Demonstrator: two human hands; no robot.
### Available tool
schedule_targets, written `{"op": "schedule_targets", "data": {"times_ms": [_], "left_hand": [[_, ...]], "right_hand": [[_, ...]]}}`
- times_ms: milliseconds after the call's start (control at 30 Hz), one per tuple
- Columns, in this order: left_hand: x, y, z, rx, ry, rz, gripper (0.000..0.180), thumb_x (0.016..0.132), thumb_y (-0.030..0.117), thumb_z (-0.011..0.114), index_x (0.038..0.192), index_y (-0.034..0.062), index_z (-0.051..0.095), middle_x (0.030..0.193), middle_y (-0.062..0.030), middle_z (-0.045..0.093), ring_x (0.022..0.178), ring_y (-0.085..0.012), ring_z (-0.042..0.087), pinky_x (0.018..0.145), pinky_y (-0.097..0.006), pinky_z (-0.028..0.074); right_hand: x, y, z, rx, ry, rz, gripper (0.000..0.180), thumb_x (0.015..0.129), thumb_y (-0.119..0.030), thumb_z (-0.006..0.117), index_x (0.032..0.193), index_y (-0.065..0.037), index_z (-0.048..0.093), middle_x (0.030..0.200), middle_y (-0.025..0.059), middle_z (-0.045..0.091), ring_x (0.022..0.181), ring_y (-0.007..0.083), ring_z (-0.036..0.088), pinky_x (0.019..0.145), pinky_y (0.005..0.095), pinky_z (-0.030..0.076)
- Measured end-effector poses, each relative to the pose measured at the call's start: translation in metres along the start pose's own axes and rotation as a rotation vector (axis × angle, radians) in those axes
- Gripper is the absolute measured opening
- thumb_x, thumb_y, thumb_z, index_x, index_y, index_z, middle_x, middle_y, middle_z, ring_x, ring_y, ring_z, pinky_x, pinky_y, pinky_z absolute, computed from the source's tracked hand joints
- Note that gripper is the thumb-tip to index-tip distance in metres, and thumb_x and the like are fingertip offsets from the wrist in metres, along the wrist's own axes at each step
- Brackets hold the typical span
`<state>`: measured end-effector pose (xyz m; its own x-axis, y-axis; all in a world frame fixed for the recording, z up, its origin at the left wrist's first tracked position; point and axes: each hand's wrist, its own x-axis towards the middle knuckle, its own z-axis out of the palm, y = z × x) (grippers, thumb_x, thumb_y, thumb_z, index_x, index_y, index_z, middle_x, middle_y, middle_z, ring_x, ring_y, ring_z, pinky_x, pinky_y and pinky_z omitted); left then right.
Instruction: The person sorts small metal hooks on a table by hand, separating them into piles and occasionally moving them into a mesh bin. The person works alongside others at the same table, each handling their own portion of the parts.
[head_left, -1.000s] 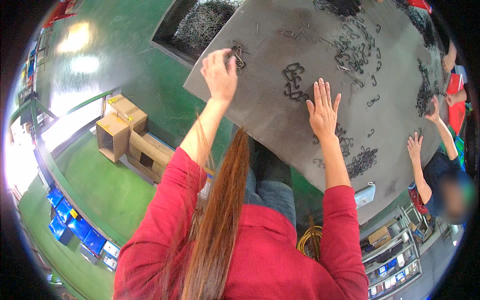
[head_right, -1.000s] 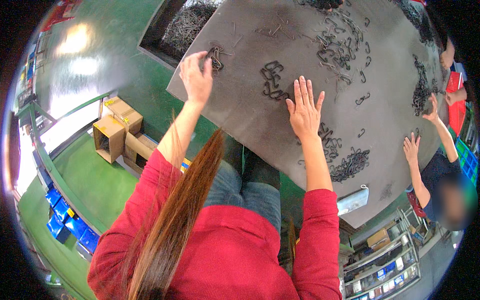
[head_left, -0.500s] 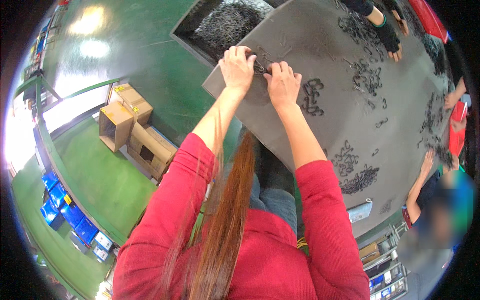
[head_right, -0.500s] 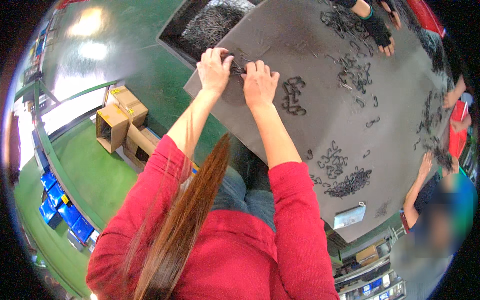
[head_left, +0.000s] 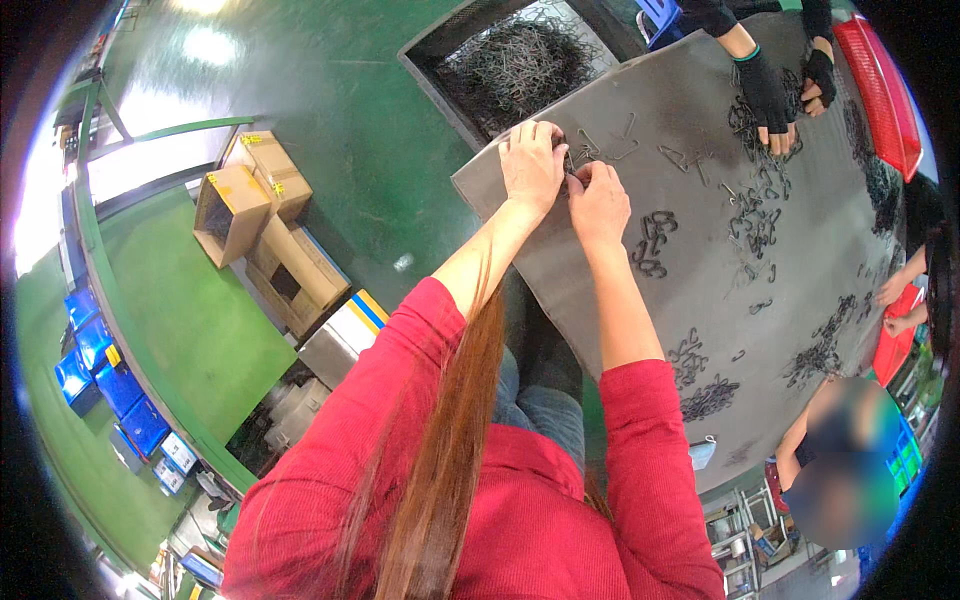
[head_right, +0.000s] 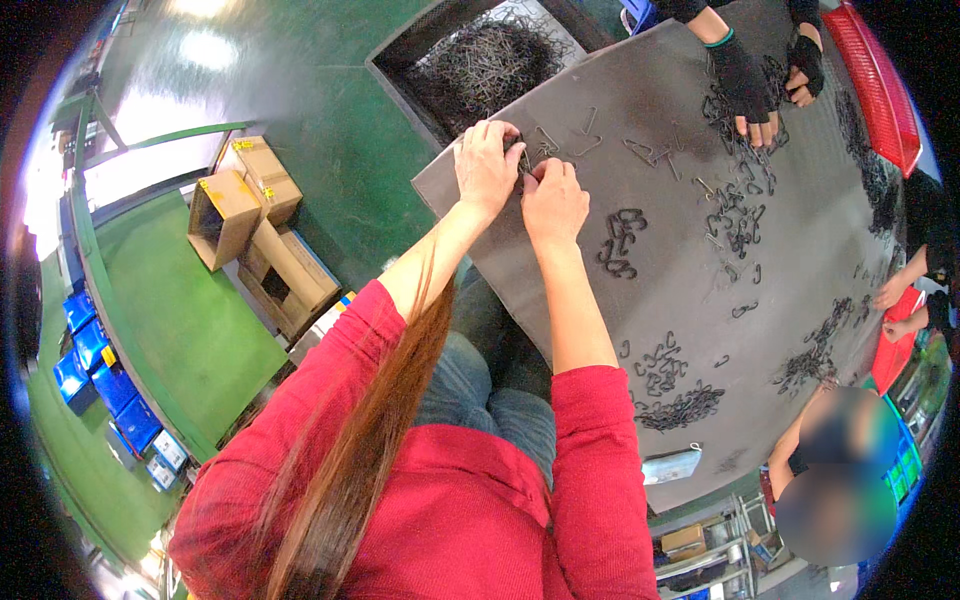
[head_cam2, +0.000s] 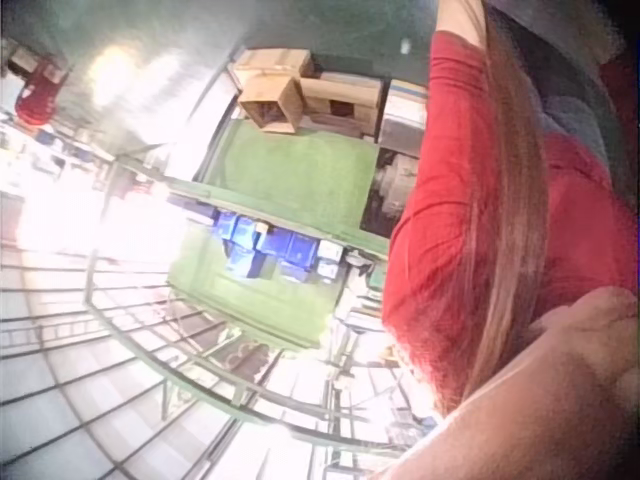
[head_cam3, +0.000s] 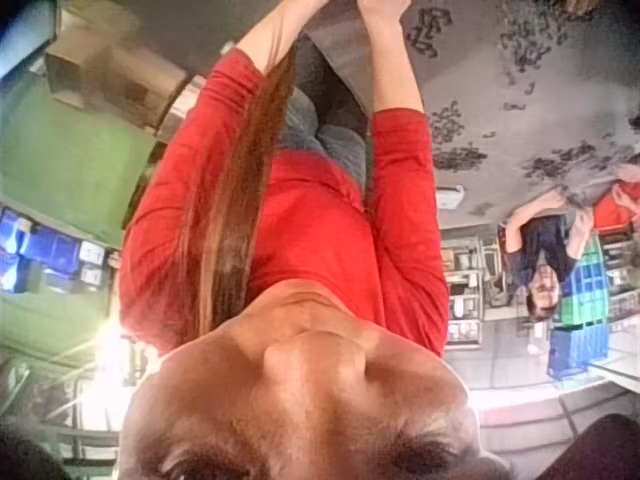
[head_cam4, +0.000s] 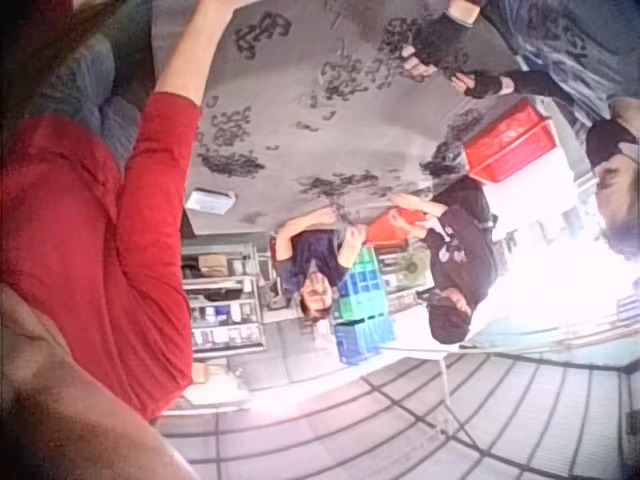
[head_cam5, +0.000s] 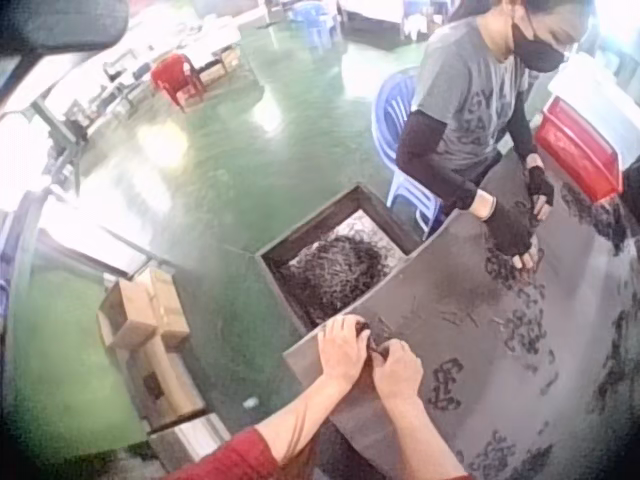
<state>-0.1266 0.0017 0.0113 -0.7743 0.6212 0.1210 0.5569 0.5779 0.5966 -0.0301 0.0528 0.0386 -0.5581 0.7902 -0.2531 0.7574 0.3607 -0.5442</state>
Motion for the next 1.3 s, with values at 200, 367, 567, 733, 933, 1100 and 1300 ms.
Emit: {"op": "schedule_targets", "data": {"times_ms": [200, 367, 567, 733, 933, 1100, 1300], "left_hand": [[-0.002, 0.003, -0.002, 0.095, -0.053, 0.006, 0.013, 0.079, 0.020, 0.067, 0.087, 0.0120, 0.059, 0.093, -0.0046, 0.056, 0.097, -0.0254, 0.052, 0.081, -0.041, 0.040], [0.002, -0.001, -0.002, 0.001, -0.018, 0.016, 0.010, 0.082, 0.017, 0.064, 0.087, 0.0108, 0.058, 0.089, -0.0057, 0.057, 0.092, -0.0261, 0.054, 0.079, -0.040, 0.041], [0.001, 0.004, -0.007, -0.358, 0.110, 0.102, 0.019, 0.082, 0.003, 0.062, 0.099, 0.0065, 0.056, 0.085, -0.0083, 0.057, 0.079, -0.0242, 0.056, 0.071, -0.034, 0.047], [-0.010, 0.002, 0.004, -0.502, 0.150, -0.124, 0.017, 0.083, 0.000, 0.061, 0.099, 0.0042, 0.063, 0.089, -0.0077, 0.062, 0.076, -0.0158, 0.060, 0.067, -0.028, 0.048], [-0.029, 0.041, -0.002, -0.586, 0.027, -0.165, 0.013, 0.083, 0.008, 0.064, 0.096, 0.0056, 0.063, 0.082, -0.0062, 0.064, 0.073, -0.0137, 0.061, 0.068, -0.028, 0.050], [-0.117, 0.106, 0.006, -0.655, -0.381, -0.076, 0.013, 0.080, 0.011, 0.065, 0.090, 0.0037, 0.060, 0.080, -0.0109, 0.063, 0.072, -0.0180, 0.062, 0.067, -0.030, 0.050], [-0.171, 0.131, 0.005, -0.623, -0.531, -0.053, 0.018, 0.085, 0.016, 0.059, 0.101, 0.0063, 0.057, 0.097, -0.0109, 0.058, 0.094, -0.0265, 0.057, 0.081, -0.038, 0.047]], "right_hand": [[0.020, 0.006, -0.041, 0.229, -0.022, 0.083, 0.014, 0.079, -0.018, 0.066, 0.088, -0.008, 0.065, 0.083, 0.0112, 0.068, 0.080, 0.0290, 0.066, 0.072, 0.0385, 0.050], [0.034, 0.006, -0.073, 0.132, -0.125, 0.097, 0.018, 0.079, -0.018, 0.066, 0.093, -0.007, 0.067, 0.089, 0.0114, 0.069, 0.085, 0.0274, 0.066, 0.076, 0.0366, 0.050], [0.026, 0.044, -0.077, 0.295, -0.293, 0.275, 0.017, 0.079, -0.015, 0.067, 0.093, -0.005, 0.069, 0.081, 0.0084, 0.069, 0.070, 0.0171, 0.064, 0.065, 0.0315, 0.049], [0.001, 0.068, -0.087, 0.449, -0.284, 0.339, 0.018, 0.079, -0.015, 0.068, 0.091, -0.001, 0.069, 0.075, 0.0033, 0.067, 0.058, 0.0097, 0.056, 0.057, 0.0255, 0.046], [-0.021, 0.107, -0.113, 0.607, -0.292, 0.504, 0.018, 0.081, -0.018, 0.069, 0.085, -0.001, 0.067, 0.067, 0.0001, 0.060, 0.051, 0.0062, 0.047, 0.049, 0.0228, 0.038], [-0.085, 0.173, -0.132, 0.263, -0.348, 0.441, 0.019, 0.076, -0.018, 0.070, 0.083, -0.001, 0.068, 0.066, 0.0057, 0.063, 0.053, 0.0116, 0.052, 0.053, 0.0282, 0.043], [-0.122, 0.166, -0.143, -0.149, -0.117, 0.392, 0.018, 0.078, -0.022, 0.069, 0.092, -0.010, 0.069, 0.082, 0.0084, 0.069, 0.078, 0.0254, 0.065, 0.070, 0.0359, 0.049]]}}
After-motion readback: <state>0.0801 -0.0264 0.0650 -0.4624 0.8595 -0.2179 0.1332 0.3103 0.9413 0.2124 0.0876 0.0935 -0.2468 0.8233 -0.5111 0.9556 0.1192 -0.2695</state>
